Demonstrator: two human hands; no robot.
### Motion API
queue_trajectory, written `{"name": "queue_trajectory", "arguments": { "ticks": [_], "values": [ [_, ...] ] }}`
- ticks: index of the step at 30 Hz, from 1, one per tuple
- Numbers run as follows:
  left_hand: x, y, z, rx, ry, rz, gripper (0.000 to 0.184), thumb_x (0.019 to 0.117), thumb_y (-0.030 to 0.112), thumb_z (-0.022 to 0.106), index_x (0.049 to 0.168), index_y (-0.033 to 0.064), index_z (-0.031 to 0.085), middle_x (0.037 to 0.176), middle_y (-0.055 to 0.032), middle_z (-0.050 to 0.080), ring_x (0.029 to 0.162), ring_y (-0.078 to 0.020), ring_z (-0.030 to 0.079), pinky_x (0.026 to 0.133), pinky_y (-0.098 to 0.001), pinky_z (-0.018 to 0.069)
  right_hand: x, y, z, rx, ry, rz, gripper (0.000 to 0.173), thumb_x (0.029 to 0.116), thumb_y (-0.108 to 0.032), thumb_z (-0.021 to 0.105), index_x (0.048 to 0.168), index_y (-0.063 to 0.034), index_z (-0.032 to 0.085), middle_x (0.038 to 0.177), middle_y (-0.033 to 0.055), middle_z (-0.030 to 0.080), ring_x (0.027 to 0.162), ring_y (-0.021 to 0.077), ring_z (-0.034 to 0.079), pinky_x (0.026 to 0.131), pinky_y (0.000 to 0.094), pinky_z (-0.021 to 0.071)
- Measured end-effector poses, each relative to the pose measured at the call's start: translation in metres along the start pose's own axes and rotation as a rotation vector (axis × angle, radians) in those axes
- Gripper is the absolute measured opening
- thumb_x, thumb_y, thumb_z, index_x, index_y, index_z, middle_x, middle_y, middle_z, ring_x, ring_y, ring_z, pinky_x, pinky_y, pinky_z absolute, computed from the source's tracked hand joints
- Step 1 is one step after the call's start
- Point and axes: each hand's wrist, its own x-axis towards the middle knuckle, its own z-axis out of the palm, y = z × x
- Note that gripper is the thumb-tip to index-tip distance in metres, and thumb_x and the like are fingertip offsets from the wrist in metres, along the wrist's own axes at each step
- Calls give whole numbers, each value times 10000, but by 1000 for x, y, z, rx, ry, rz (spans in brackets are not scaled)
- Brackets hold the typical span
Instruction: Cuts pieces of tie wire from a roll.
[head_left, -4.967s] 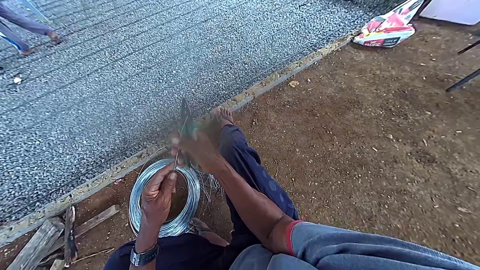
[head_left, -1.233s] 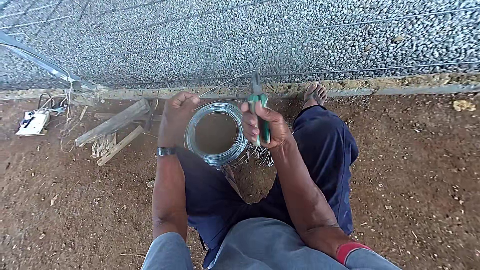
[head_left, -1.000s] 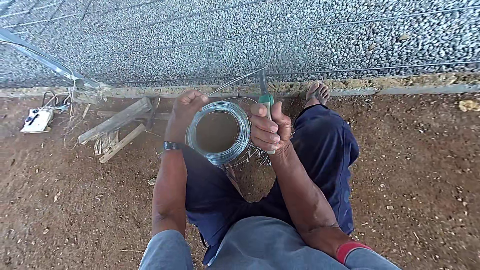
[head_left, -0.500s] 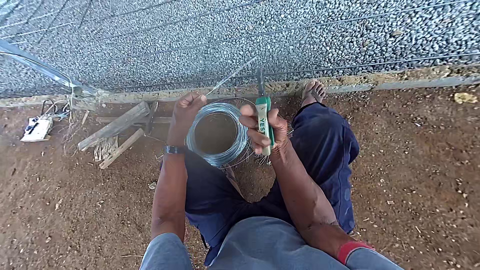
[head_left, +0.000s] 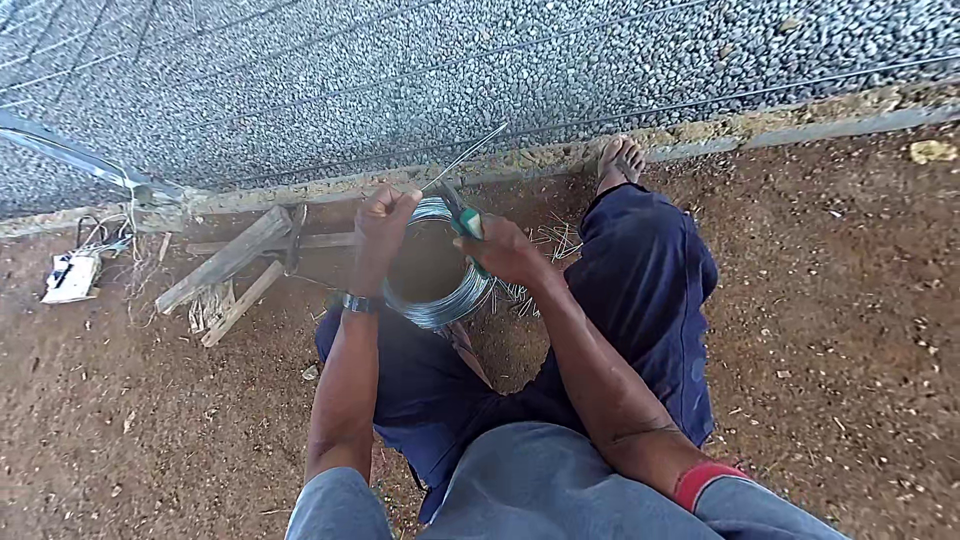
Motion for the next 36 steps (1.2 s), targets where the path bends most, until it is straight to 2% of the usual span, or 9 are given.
{"name": "queue_trajectory", "arguments": {
  "ticks": [4,10,15,20,26,32,34,36],
  "values": [
    [2,-3,4,20,-36,-4,337,975,470,669,910,141,696,748,17,634,664,-121,590,643,-356,516,2,1,-1,-47,16,5,320,993,-396,645,1036,-80,674,836,88,676,757,241,676,715,515,572],
    [-36,12,2,42,-100,-37,338,1015,436,618,891,122,620,708,-44,569,573,-171,521,523,-340,441,-1,-3,-4,-109,6,24,309,995,-378,650,1041,-73,672,869,104,671,799,260,672,734,528,560],
    [-6,4,12,123,-96,-67,386,963,537,652,912,156,692,767,5,636,697,-141,600,668,-405,519,1,-3,-4,-136,90,15,285,993,-347,646,1011,-64,670,861,112,651,787,269,655,716,534,554],
    [-5,5,15,126,-102,-78,384,964,532,654,899,154,680,744,3,616,674,-147,581,643,-407,498,6,1,-6,-231,178,49,361,992,-380,653,1117,-42,676,1008,155,642,932,321,660,823,561,565],
    [-5,3,15,121,-124,-71,403,964,542,650,889,147,668,736,-6,605,661,-156,569,634,-410,492,4,0,-7,-219,169,37,373,997,-401,644,1078,-39,676,992,142,641,923,305,656,830,545,560],
    [-4,-2,17,124,-145,-60,397,965,541,649,887,153,680,739,4,612,667,-147,577,634,-402,498,7,4,-6,-213,184,39,345,996,-394,648,1022,-51,672,922,133,649,859,292,658,784,533,559],
    [-4,-5,18,120,-154,-47,390,969,535,646,886,154,671,734,6,602,661,-146,569,627,-394,489,6,4,-6,-227,195,46,356,1000,-404,642,1026,-50,670,927,132,651,862,290,660,790,529,559],
    [-4,-6,17,124,-192,-55,368,977,521,639,949,158,688,778,8,634,696,-139,596,662,-392,513,6,5,-6,-228,212,60,369,997,-405,645,1051,-41,675,982,146,643,910,299,658,826,534,559]
  ]
}}
